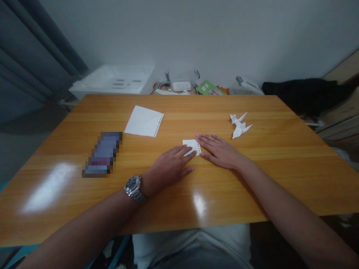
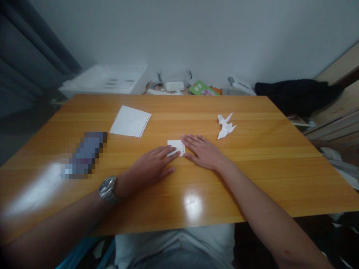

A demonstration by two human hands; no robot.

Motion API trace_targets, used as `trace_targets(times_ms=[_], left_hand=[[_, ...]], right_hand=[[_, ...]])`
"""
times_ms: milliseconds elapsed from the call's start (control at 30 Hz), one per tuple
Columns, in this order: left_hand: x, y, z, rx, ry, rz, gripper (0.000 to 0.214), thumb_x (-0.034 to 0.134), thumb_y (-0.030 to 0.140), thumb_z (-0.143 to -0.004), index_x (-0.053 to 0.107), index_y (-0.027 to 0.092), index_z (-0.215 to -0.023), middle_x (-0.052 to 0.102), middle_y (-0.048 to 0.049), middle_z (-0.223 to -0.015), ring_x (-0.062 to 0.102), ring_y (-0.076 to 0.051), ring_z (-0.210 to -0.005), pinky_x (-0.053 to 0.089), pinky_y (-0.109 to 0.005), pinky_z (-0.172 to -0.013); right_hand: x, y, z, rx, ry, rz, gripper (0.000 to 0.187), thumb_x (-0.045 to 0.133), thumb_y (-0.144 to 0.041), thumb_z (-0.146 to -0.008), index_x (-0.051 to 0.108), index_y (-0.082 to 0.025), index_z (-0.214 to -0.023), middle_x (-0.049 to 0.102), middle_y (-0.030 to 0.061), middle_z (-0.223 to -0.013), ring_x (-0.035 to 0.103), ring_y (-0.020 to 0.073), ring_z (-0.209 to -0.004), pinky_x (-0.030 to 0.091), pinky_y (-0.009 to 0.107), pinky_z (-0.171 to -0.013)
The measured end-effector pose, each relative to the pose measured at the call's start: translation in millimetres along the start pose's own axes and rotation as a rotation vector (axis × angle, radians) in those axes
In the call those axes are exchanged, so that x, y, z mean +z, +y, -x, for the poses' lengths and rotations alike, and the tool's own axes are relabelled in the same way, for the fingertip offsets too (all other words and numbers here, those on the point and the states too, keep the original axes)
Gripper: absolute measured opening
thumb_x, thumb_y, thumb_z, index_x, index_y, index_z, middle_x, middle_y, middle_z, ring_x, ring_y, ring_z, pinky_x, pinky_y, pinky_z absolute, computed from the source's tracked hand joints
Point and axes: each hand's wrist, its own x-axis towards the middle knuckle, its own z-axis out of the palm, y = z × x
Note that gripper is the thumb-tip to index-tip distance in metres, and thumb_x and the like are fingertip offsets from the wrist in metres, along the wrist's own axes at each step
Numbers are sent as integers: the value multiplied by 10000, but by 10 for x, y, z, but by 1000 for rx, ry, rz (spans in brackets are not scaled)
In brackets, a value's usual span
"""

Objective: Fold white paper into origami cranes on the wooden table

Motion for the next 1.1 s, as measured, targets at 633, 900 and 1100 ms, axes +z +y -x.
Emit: trace_targets(times_ms=[633,900,1100], left_hand=[[6,-3,-11,11,-4,-25,569,460,493,-1039,467,157,-1498,519,-121,-1517,461,-290,-1419,331,-440,-1221],[36,-53,-6,-1,-8,-19,568,438,499,-1047,443,192,-1524,471,-112,-1567,427,-283,-1455,275,-482,-1244],[50,-82,-20,-1,-13,-14,580,420,509,-1051,416,205,-1544,434,-101,-1596,365,-276,-1499,226,-485,-1264]], right_hand=[[23,42,-14,64,47,11,549,297,-557,-1065,393,-355,-1567,264,2,-1675,296,268,-1538,279,541,-1246],[-19,1,-40,90,64,26,586,286,-549,-1064,369,-300,-1588,305,42,-1663,339,281,-1519,316,530,-1229],[-23,-51,-49,-26,55,5,639,305,-534,-1067,176,-288,-1643,251,43,-1681,266,248,-1550,269,514,-1253]])
